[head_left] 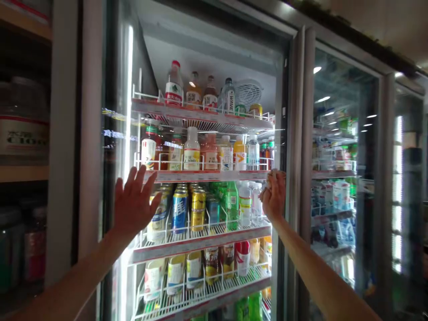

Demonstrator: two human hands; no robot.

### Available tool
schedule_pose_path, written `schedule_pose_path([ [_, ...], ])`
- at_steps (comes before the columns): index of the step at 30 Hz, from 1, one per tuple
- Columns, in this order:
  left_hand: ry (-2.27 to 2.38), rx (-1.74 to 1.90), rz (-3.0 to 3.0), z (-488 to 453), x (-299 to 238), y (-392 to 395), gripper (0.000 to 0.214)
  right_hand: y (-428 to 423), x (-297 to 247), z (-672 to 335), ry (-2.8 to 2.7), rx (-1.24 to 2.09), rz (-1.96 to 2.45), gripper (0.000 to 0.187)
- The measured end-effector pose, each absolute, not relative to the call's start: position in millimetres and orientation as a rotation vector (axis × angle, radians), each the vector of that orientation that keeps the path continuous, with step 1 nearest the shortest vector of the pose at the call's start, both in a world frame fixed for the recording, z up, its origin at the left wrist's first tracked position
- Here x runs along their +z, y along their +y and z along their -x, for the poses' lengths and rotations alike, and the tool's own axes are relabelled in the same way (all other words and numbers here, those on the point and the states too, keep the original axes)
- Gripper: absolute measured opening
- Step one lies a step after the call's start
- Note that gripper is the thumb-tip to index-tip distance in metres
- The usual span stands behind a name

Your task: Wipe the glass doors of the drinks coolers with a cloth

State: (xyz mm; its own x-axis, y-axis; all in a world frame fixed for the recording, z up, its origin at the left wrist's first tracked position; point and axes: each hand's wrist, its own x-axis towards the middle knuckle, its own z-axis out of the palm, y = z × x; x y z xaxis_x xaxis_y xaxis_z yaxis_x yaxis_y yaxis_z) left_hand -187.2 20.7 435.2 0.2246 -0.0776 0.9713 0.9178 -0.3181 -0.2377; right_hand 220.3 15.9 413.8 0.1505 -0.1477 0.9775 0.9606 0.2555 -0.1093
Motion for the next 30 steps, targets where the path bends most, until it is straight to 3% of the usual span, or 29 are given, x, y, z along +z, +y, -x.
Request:
schedule_pose_path([
  [4,-0.813,-1.277,1.507,189,429,25,0.062,17,431,-200,-1.000,-1.081,0.899,0.047],
  [10,-0.810,-1.333,1.545,189,429,24,0.062,15,443,-158,-1.438,-1.228,0.824,0.049],
  [15,-0.798,-1.367,1.579,190,429,24,0.065,16,475,-138,-1.120,-1.127,0.834,0.050],
  [20,-0.792,-1.380,1.576,190,428,26,0.065,14,475,-101,-1.530,-1.250,0.794,0.049],
  [25,-0.792,-1.389,1.586,189,428,25,0.063,16,486,-86,-1.180,-1.155,0.839,0.049],
  [30,-0.775,-1.389,1.569,189,428,25,0.064,15,485,-54,-1.635,-1.327,0.737,0.053],
])
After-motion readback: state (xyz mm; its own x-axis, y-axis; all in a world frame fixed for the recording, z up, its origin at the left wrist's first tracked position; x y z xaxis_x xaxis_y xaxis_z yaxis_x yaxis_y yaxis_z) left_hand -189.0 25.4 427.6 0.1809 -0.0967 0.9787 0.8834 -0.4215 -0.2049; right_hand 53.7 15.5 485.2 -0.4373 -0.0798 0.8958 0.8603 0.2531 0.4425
